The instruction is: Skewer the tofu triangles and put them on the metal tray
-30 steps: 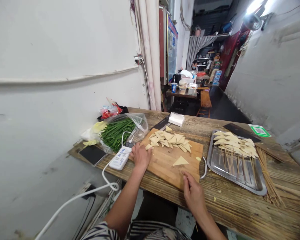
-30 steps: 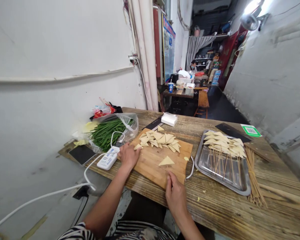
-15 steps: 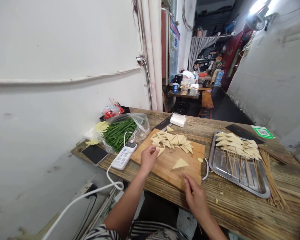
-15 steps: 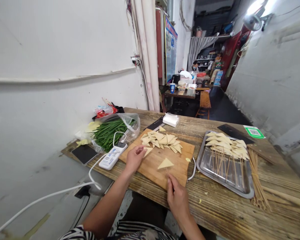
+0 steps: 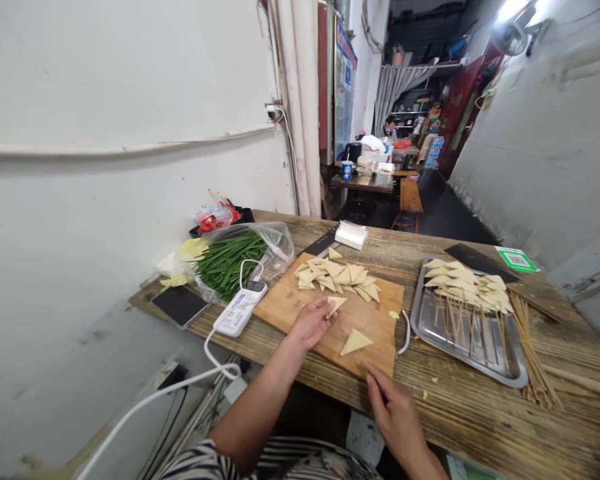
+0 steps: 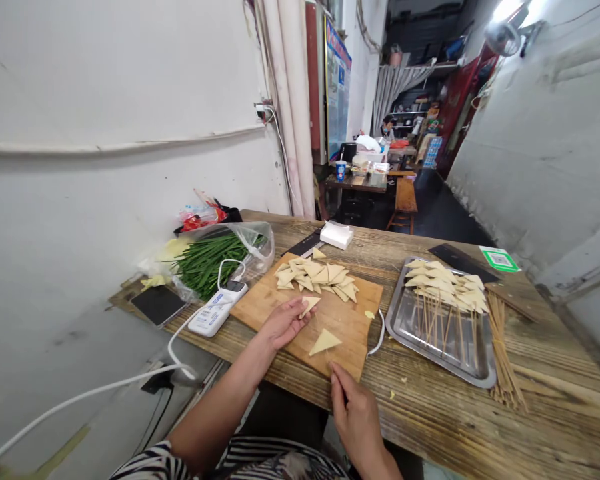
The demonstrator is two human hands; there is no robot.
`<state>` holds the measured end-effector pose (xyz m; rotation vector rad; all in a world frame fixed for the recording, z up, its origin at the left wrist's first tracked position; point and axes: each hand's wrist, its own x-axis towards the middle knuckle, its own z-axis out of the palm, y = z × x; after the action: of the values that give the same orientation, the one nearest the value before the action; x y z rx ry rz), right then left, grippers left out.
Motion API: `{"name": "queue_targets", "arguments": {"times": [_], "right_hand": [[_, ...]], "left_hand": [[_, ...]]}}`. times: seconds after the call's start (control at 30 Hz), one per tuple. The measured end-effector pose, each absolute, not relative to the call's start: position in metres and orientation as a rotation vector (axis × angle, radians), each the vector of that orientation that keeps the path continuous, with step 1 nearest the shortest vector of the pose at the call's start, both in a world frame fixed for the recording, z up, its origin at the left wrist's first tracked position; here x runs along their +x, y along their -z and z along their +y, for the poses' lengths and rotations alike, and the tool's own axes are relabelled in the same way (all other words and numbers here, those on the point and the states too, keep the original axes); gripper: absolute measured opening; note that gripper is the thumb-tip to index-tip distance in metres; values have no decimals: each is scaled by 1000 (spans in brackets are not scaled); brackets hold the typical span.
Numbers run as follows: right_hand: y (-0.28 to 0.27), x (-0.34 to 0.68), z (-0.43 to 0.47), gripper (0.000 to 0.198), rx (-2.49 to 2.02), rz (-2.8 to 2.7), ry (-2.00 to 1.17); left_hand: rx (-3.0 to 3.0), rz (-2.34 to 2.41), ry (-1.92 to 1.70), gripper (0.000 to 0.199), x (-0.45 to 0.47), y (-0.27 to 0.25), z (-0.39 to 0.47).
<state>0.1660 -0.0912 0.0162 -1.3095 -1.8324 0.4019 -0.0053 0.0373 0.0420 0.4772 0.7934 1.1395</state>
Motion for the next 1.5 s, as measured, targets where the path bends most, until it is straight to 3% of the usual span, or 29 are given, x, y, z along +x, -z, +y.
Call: {"name": "queue_targets", "arguments": {"times": [0.13, 1.5], "right_hand": [[-17, 165, -92, 31, -1307, -1826, -424], [-12, 163, -87, 33, -1380, -1806, -446]], "left_hand": [[422, 830, -1150, 5, -4, -44, 37], [474, 826, -996, 18, 11, -46, 22]]}}
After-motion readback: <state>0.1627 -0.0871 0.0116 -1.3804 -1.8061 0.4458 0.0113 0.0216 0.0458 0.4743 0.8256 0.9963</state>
